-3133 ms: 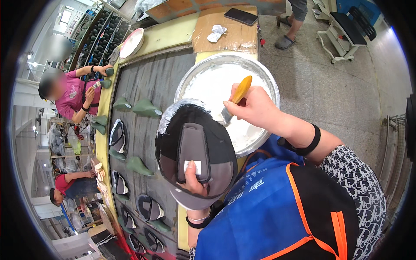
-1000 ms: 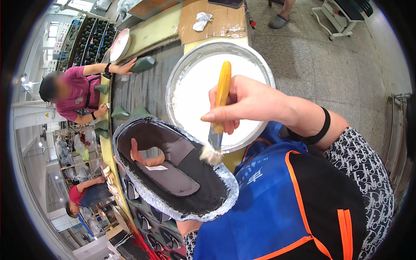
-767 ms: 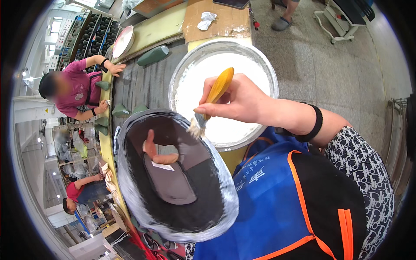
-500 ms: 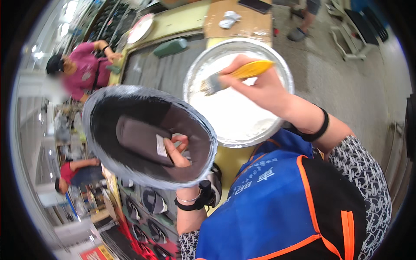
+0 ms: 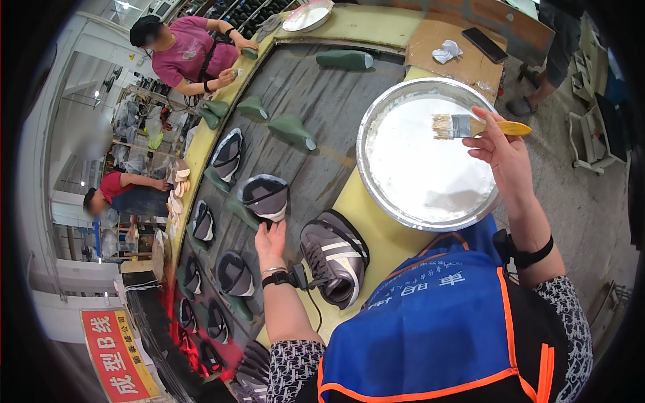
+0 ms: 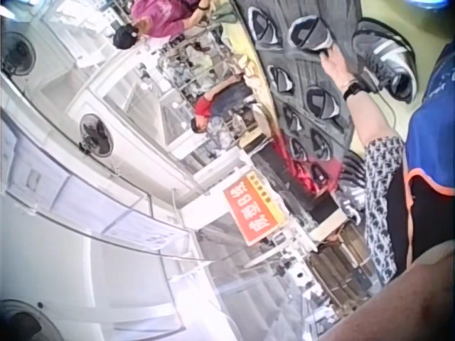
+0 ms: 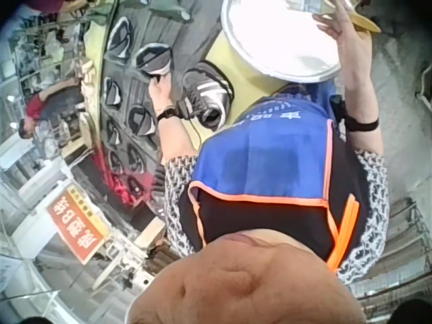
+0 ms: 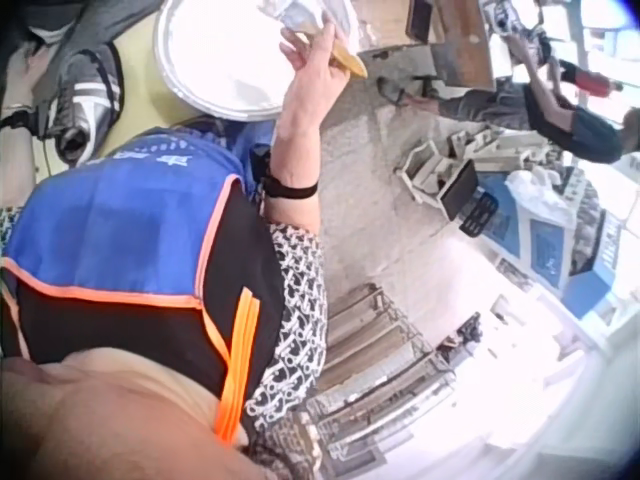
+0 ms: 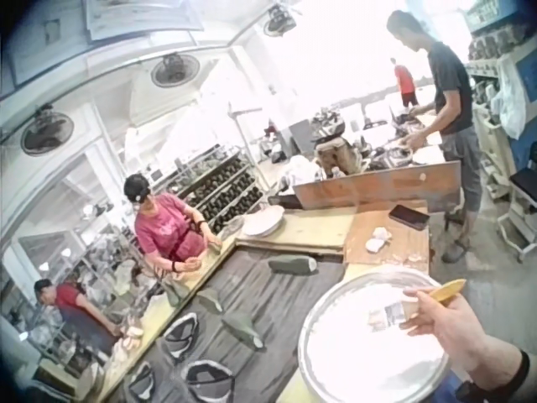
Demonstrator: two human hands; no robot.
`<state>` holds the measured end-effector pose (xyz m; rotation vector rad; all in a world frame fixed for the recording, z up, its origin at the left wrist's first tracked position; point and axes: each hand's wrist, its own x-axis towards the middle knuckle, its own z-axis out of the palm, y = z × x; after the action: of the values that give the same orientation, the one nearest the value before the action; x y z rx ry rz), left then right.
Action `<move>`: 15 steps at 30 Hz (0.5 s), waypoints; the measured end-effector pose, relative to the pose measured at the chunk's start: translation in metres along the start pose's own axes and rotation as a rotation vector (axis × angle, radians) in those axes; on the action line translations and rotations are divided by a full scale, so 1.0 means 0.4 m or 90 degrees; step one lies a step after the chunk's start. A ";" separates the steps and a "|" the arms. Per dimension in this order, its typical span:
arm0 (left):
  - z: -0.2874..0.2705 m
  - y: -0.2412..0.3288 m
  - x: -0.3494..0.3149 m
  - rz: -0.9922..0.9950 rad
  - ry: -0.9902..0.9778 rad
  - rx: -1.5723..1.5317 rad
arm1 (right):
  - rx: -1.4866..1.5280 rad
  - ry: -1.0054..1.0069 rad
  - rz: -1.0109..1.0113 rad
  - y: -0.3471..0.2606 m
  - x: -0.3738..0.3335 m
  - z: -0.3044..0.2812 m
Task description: Applying a white liquid, likely glue or primer, to the edges of shoe soles using a paintbrush.
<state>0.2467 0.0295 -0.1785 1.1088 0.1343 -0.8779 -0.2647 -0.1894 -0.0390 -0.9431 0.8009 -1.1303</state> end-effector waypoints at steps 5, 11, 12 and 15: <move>0.044 0.032 -0.129 0.100 0.032 0.397 | 0.025 0.048 0.045 -0.001 -0.001 -0.009; 0.148 0.026 -0.460 -0.043 -0.380 0.985 | -0.112 0.046 0.048 0.027 0.010 0.004; 0.159 -0.014 -0.501 0.186 -0.478 1.133 | -0.160 0.007 0.028 0.035 0.011 0.010; 0.192 -0.108 -0.568 0.199 -0.338 1.147 | -0.260 -0.010 -0.037 0.063 0.011 0.024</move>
<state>0.0415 0.0843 -0.0590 2.3329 -1.5101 -0.8658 -0.2457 -0.1881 -0.0584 -1.3198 1.0191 -1.0242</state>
